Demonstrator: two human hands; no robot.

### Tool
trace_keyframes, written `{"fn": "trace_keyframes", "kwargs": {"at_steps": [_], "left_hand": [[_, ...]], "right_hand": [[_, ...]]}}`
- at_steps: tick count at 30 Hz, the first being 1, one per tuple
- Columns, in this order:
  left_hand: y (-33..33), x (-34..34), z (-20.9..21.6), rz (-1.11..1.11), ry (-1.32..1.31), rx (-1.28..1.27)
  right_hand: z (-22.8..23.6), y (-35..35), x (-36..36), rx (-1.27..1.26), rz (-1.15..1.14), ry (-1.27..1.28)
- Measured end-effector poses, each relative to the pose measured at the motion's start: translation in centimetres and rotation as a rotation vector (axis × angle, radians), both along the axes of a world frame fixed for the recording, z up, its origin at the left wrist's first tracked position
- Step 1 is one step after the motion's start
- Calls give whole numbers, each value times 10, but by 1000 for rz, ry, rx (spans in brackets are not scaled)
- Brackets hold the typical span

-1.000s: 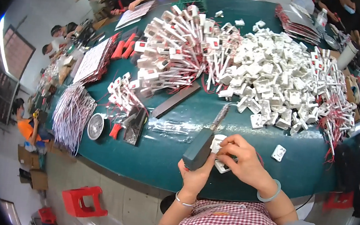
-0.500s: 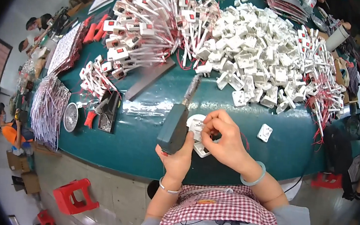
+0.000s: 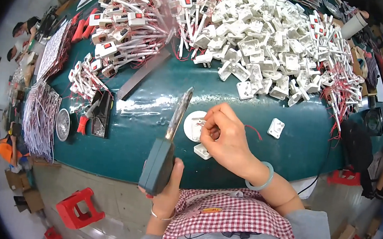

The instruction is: Soldering wires and assembling small electrical switch components on a production line.

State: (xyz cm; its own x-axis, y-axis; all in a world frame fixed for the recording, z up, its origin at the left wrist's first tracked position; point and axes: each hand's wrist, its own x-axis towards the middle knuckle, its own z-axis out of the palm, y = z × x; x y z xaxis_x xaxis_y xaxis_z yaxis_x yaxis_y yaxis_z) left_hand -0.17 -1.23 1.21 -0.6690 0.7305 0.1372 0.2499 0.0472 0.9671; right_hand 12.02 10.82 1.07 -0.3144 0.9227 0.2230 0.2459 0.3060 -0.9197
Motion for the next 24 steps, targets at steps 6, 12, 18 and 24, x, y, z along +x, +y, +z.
{"fn": "trace_keyframes", "kwargs": {"at_steps": [6,12,18,24], "left_hand": [[-36,-9,8,-7,-40,-93],[-55,-10,8,-2,50,-152],[-59,-11,13,-46,25,-210],[-59,-8,15,-57,27,-213]], "right_hand": [[-3,-1,1,6,7,-22],[-2,-4,-3,76,-7,-40],[-6,-7,-5,104,-40,-49],[-8,-7,-6,108,-52,-37]]}}
